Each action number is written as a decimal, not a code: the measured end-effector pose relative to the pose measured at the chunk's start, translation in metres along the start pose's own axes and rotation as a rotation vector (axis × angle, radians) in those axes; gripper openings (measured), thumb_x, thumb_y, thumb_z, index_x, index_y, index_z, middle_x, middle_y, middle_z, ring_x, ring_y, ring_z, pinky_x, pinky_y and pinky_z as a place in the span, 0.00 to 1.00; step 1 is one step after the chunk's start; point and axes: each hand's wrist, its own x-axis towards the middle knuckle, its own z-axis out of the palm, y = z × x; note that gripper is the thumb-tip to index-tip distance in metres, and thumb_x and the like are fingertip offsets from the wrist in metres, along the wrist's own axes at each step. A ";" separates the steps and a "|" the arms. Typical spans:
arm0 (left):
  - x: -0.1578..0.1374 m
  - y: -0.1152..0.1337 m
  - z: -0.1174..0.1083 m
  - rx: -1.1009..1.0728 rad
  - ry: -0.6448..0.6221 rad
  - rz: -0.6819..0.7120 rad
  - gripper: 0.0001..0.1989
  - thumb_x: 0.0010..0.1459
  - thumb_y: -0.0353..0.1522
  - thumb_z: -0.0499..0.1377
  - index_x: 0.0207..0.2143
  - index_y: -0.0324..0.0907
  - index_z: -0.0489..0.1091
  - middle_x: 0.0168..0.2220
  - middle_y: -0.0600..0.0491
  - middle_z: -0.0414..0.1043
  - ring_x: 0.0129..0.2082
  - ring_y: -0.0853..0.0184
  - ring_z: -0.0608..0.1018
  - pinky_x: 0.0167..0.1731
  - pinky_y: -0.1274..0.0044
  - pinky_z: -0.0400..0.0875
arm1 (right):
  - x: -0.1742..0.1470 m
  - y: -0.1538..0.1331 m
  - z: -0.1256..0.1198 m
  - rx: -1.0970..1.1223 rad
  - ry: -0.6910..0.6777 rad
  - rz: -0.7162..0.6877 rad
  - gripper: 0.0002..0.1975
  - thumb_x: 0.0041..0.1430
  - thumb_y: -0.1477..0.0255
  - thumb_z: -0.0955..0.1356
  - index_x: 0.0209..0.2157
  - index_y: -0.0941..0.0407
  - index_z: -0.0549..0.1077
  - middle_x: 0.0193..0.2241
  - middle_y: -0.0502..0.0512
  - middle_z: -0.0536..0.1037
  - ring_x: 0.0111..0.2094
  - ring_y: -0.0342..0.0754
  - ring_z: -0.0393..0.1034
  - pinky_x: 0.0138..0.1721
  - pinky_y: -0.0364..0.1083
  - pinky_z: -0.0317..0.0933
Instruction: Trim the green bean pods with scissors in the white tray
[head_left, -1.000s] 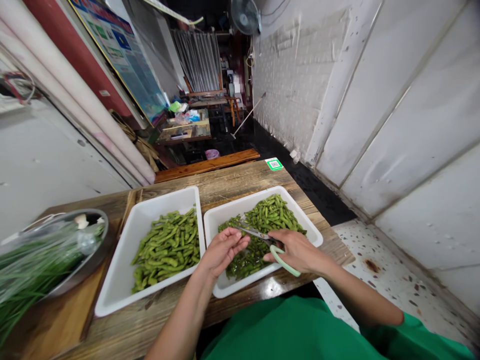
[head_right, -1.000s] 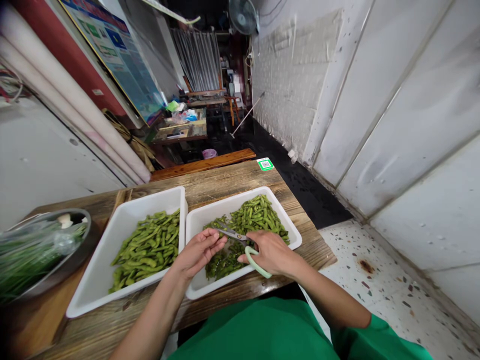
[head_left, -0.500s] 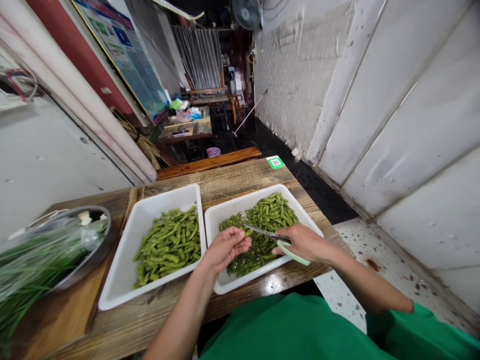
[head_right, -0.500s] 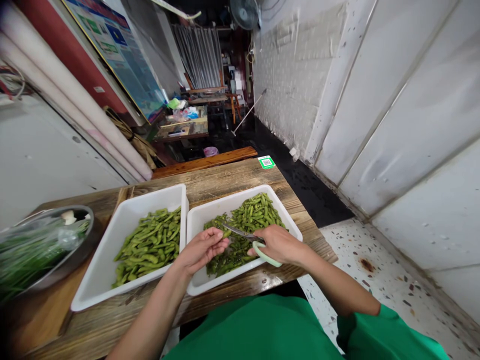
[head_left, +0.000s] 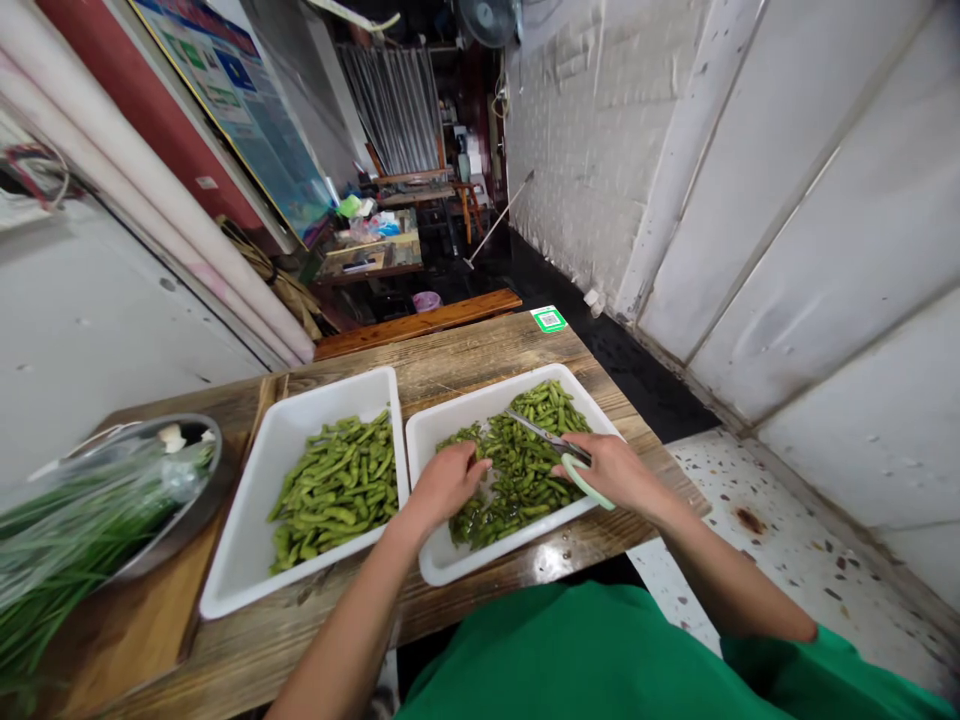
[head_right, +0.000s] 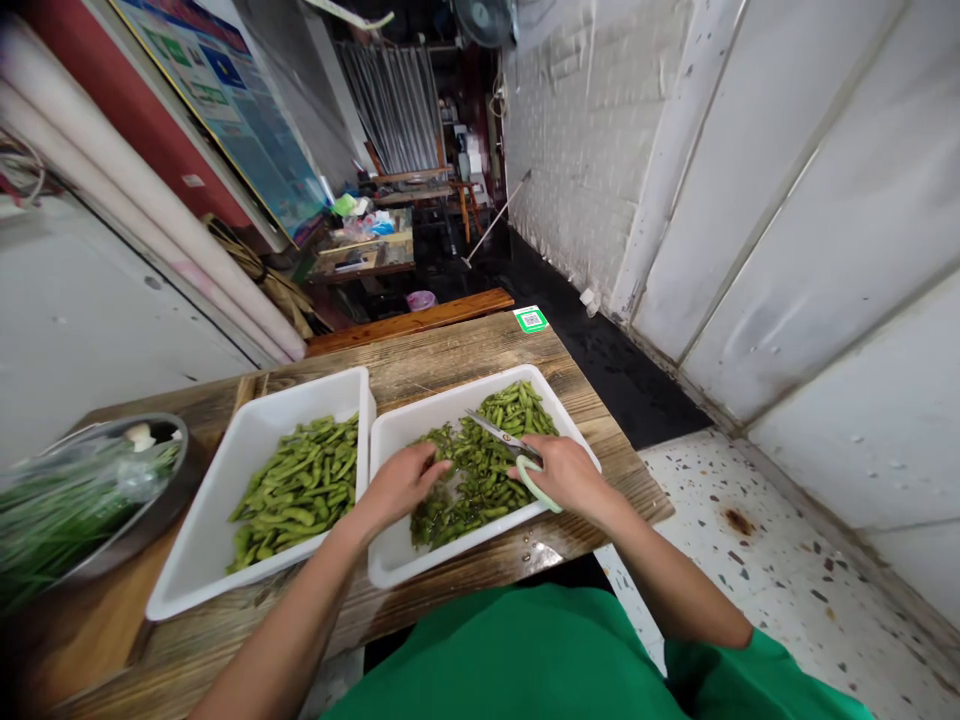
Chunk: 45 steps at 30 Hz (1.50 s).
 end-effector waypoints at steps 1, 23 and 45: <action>0.004 -0.002 0.002 -0.006 -0.012 0.017 0.09 0.52 0.34 0.48 0.26 0.40 0.64 0.24 0.50 0.67 0.26 0.66 0.70 0.29 0.77 0.61 | 0.000 0.000 0.002 0.011 0.009 0.003 0.20 0.48 0.58 0.63 0.41 0.54 0.69 0.34 0.54 0.75 0.34 0.48 0.69 0.32 0.41 0.58; 0.067 -0.019 0.044 0.198 -0.241 -0.193 0.12 0.45 0.31 0.53 0.32 0.42 0.72 0.33 0.49 0.73 0.33 0.66 0.73 0.32 0.79 0.62 | -0.001 0.002 0.016 0.106 0.101 0.019 0.20 0.48 0.58 0.63 0.41 0.53 0.69 0.34 0.54 0.75 0.33 0.47 0.69 0.33 0.41 0.59; -0.002 0.011 0.020 -1.063 0.242 -0.357 0.15 0.37 0.35 0.63 0.28 0.36 0.66 0.19 0.60 0.60 0.16 0.80 0.60 0.17 0.85 0.53 | 0.000 -0.015 -0.005 0.151 -0.136 -0.050 0.22 0.44 0.57 0.66 0.40 0.55 0.70 0.25 0.51 0.74 0.26 0.45 0.66 0.27 0.40 0.54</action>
